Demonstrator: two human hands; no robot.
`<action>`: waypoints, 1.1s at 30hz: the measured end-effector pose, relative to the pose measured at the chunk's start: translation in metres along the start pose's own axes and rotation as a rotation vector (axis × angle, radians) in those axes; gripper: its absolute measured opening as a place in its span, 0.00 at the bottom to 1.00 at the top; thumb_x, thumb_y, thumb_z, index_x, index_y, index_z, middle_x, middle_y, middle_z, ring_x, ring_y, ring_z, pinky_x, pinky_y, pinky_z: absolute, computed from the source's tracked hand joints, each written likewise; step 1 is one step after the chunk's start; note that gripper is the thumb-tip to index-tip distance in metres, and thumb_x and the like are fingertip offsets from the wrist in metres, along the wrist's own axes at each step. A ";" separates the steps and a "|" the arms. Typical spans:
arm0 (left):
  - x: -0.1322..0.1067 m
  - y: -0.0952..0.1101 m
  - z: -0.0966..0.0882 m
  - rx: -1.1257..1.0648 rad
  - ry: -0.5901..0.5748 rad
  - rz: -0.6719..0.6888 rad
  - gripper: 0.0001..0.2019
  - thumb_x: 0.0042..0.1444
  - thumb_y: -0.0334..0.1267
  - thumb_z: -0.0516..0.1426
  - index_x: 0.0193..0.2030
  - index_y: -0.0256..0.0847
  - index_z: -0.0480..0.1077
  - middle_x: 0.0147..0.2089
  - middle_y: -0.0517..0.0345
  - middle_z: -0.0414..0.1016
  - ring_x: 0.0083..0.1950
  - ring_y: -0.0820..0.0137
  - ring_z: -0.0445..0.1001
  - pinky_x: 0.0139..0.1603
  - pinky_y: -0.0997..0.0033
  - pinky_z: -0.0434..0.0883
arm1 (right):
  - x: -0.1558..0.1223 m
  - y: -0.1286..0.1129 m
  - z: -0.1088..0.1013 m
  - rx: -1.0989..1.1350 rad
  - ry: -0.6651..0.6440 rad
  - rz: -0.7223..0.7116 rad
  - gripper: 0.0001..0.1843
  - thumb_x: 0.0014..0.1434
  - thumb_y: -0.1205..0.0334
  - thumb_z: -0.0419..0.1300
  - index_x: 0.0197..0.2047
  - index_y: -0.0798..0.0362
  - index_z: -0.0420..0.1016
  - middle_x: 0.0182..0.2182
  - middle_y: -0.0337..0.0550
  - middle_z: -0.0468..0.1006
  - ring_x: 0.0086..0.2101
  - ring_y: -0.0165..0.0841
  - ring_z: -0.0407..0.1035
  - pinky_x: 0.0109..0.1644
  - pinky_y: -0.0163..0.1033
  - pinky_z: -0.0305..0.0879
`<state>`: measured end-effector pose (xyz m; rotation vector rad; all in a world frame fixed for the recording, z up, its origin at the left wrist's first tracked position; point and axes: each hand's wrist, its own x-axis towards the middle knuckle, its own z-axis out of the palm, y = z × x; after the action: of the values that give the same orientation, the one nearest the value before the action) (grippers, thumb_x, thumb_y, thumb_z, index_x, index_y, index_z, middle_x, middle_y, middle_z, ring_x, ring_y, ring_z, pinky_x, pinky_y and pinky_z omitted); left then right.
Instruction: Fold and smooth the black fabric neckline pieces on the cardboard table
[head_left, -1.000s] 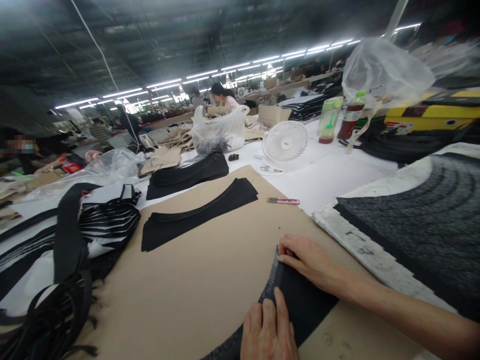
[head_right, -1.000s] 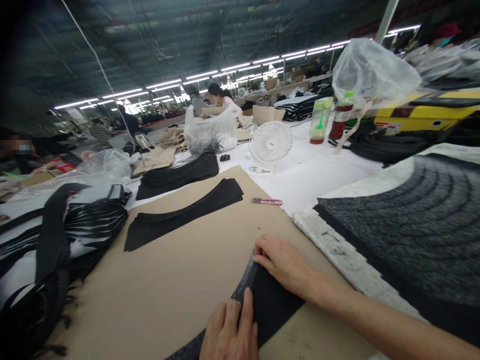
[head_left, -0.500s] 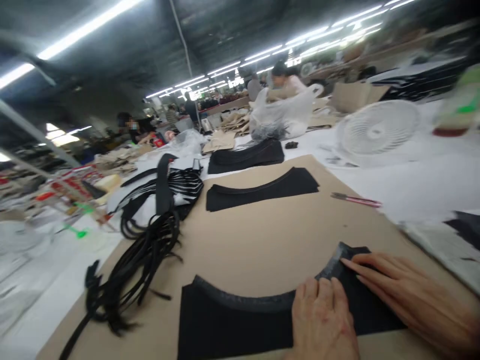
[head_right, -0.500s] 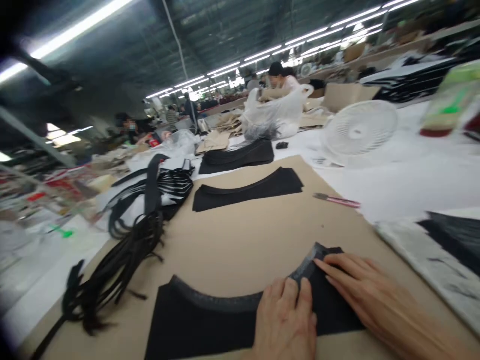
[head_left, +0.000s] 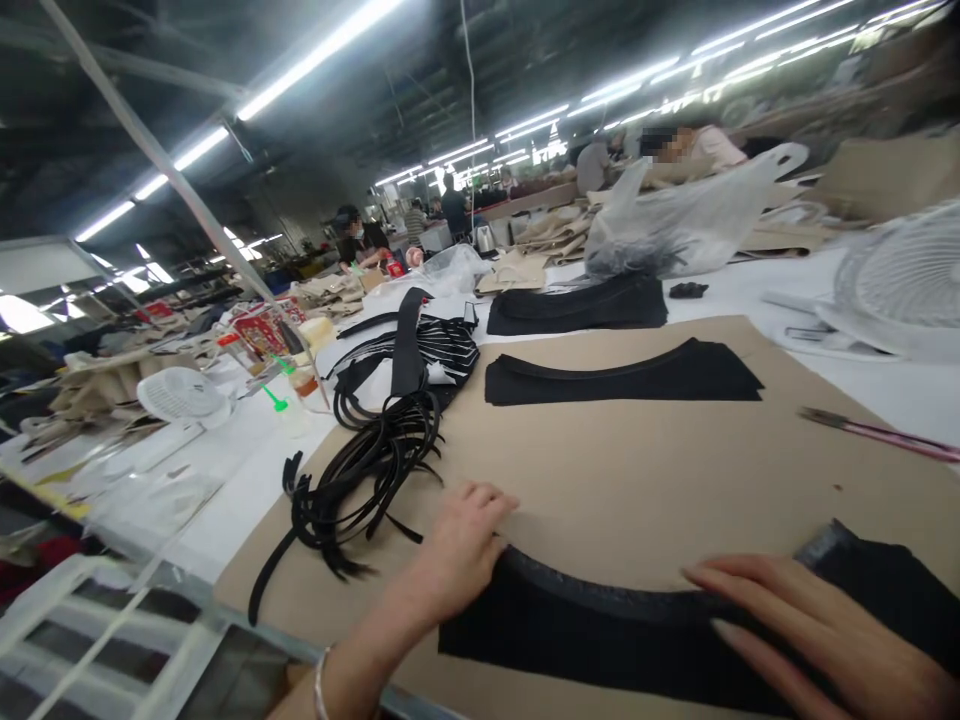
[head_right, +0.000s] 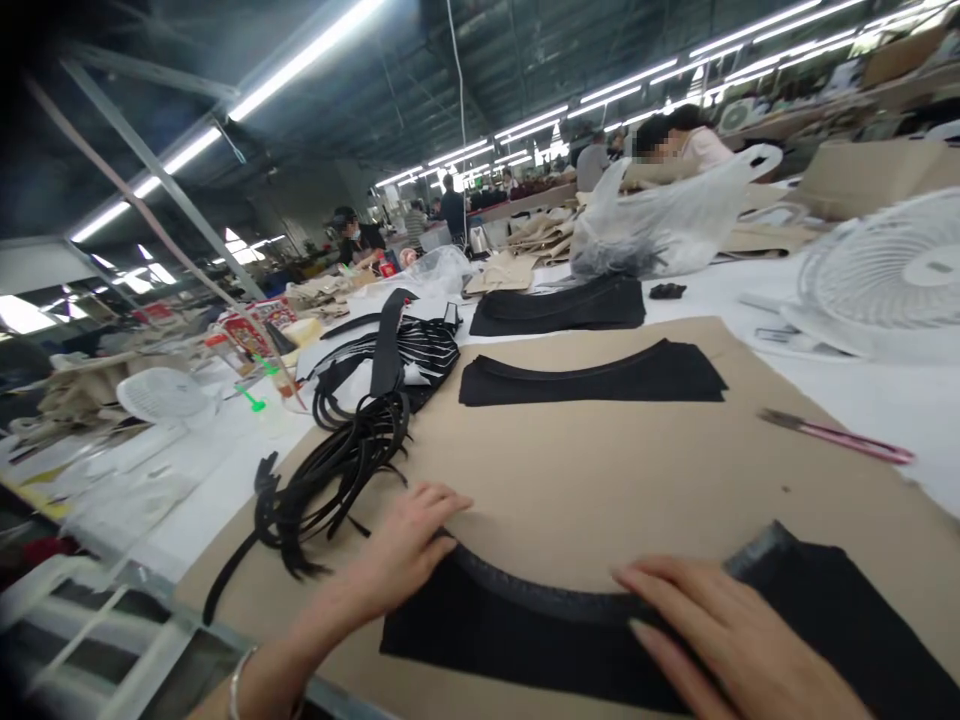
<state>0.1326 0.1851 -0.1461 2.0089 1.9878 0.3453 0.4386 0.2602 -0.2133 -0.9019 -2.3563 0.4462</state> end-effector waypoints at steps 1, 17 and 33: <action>0.000 -0.013 -0.007 0.005 -0.043 0.005 0.20 0.55 0.26 0.54 0.55 0.46 0.68 0.52 0.57 0.71 0.56 0.66 0.63 0.60 0.63 0.60 | 0.014 -0.016 0.006 0.059 -0.103 -0.029 0.17 0.65 0.54 0.52 0.56 0.39 0.69 0.52 0.46 0.72 0.51 0.43 0.67 0.55 0.48 0.65; 0.016 -0.058 -0.010 -0.117 -0.278 0.141 0.07 0.50 0.30 0.60 0.35 0.42 0.67 0.39 0.66 0.69 0.47 0.70 0.66 0.50 0.67 0.55 | 0.113 -0.128 0.087 -0.014 -0.554 0.221 0.09 0.57 0.65 0.60 0.43 0.52 0.71 0.42 0.48 0.75 0.46 0.46 0.66 0.50 0.50 0.56; 0.020 -0.071 -0.005 -0.167 -0.192 0.235 0.08 0.55 0.27 0.59 0.38 0.45 0.74 0.40 0.63 0.72 0.49 0.69 0.68 0.51 0.69 0.60 | 0.113 -0.125 0.095 0.074 -0.462 0.240 0.09 0.57 0.73 0.57 0.41 0.53 0.73 0.38 0.43 0.75 0.39 0.38 0.69 0.43 0.39 0.59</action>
<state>0.0653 0.2053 -0.1686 2.0853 1.5605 0.3419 0.2487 0.2388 -0.1819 -1.1506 -2.6219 0.9173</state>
